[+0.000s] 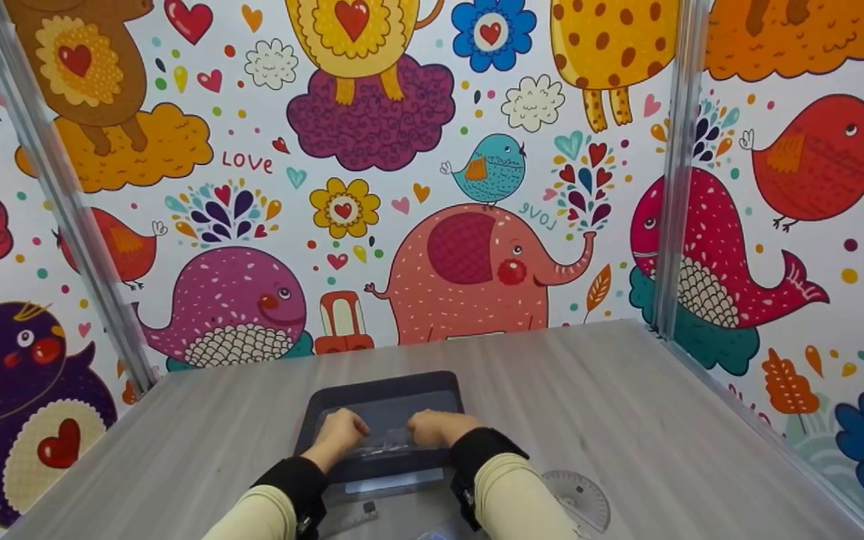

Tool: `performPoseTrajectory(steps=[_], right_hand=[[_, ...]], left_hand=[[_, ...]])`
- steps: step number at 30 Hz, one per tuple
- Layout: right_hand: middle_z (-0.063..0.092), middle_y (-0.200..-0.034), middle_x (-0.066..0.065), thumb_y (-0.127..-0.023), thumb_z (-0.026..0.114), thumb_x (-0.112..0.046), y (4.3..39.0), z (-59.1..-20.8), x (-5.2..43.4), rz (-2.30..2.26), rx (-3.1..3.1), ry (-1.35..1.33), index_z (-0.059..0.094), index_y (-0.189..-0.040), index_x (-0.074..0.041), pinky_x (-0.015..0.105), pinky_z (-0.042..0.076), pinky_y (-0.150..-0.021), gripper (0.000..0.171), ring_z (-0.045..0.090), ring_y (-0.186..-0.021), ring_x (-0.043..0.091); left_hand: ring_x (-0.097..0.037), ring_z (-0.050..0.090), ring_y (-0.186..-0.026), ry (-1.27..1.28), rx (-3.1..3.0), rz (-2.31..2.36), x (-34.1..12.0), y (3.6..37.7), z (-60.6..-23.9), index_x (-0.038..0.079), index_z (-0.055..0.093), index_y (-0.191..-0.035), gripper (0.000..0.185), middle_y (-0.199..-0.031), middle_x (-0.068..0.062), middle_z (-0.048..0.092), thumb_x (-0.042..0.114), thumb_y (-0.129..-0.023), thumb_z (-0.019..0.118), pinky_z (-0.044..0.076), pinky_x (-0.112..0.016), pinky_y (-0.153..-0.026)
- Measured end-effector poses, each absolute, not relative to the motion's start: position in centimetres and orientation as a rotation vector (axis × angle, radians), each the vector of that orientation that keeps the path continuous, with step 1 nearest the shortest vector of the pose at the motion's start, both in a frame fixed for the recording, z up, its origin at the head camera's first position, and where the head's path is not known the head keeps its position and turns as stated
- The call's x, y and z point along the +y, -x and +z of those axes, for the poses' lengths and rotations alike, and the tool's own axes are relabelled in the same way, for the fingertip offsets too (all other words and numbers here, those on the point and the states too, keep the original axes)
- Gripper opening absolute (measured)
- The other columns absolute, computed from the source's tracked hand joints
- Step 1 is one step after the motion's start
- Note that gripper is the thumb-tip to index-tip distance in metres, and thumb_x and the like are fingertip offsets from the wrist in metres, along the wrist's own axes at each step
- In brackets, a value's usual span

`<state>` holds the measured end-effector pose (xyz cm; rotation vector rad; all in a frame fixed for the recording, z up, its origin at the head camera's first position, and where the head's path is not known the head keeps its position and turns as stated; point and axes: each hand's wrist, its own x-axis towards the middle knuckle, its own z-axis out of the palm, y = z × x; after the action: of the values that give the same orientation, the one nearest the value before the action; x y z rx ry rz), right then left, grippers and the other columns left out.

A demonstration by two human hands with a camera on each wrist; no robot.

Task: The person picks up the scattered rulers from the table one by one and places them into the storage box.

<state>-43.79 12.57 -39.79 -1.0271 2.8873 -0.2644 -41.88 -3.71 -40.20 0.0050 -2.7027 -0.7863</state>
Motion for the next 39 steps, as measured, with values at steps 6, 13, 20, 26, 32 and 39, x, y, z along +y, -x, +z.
performPoseTrajectory(steps=[6,13,20,26,32,39], right_hand=[[0.052,-0.110,0.006,-0.082,0.047,-0.021,43.4,-39.3,11.9,-0.197,2.806,0.814,0.056,-0.102,-0.007,0.034,0.035,-0.086,0.026,0.045,-0.105,0.021],[0.048,-0.117,0.010,-0.084,0.042,-0.032,43.3,-38.5,11.6,-0.306,2.799,0.789,0.050,-0.113,-0.004,0.036,0.032,-0.089,0.041,0.041,-0.110,0.024],[0.042,-0.119,0.021,-0.086,0.039,-0.033,42.9,-37.5,12.5,-0.763,2.926,1.117,0.051,-0.108,0.002,0.044,0.030,-0.088,0.043,0.038,-0.110,0.033],[0.045,-0.117,0.014,-0.085,0.043,-0.031,40.3,-36.4,13.9,-1.219,3.012,1.248,0.055,-0.102,-0.003,0.042,0.034,-0.085,0.035,0.041,-0.108,0.027],[0.053,-0.107,0.007,-0.083,0.049,-0.019,36.9,-36.8,15.1,-1.310,2.980,1.462,0.059,-0.092,-0.009,0.038,0.038,-0.081,0.016,0.048,-0.100,0.023],[0.056,-0.100,0.002,-0.080,0.053,-0.017,34.7,-38.0,16.2,-1.171,2.883,1.711,0.058,-0.090,-0.013,0.030,0.041,-0.078,0.011,0.052,-0.093,0.019]], left_hand=[[-0.028,0.058,-0.072,-0.019,-2.824,-0.657,-3.6,41.6,-40.0,0.004,0.062,-0.066,0.009,-0.078,-0.014,0.061,0.001,-0.069,0.053,0.044,-0.038,-0.061],[-0.026,0.057,-0.068,-0.062,-2.887,-0.631,-3.7,41.7,-39.3,0.005,0.060,-0.069,0.008,-0.078,-0.012,0.061,0.004,-0.069,0.052,0.042,-0.039,-0.055],[-0.022,0.057,-0.078,0.206,-2.832,-0.881,-4.7,40.8,-36.6,0.008,0.065,-0.083,0.019,-0.085,-0.006,0.062,0.006,-0.070,0.052,0.044,-0.035,-0.065],[-0.018,0.056,-0.072,0.464,-2.725,-1.038,-6.1,38.3,-34.9,0.006,0.063,-0.087,0.018,-0.083,-0.006,0.062,0.009,-0.073,0.053,0.044,-0.031,-0.061],[-0.009,0.050,-0.053,0.583,-2.738,-1.152,-7.0,35.1,-34.9,0.006,0.063,-0.083,0.014,-0.069,-0.002,0.059,0.007,-0.074,0.052,0.041,-0.024,-0.047],[-0.008,0.050,-0.054,0.713,-2.823,-1.051,-7.0,32.7,-35.3,0.008,0.063,-0.079,0.011,-0.065,0.001,0.058,0.011,-0.073,0.055,0.040,-0.025,-0.050]])
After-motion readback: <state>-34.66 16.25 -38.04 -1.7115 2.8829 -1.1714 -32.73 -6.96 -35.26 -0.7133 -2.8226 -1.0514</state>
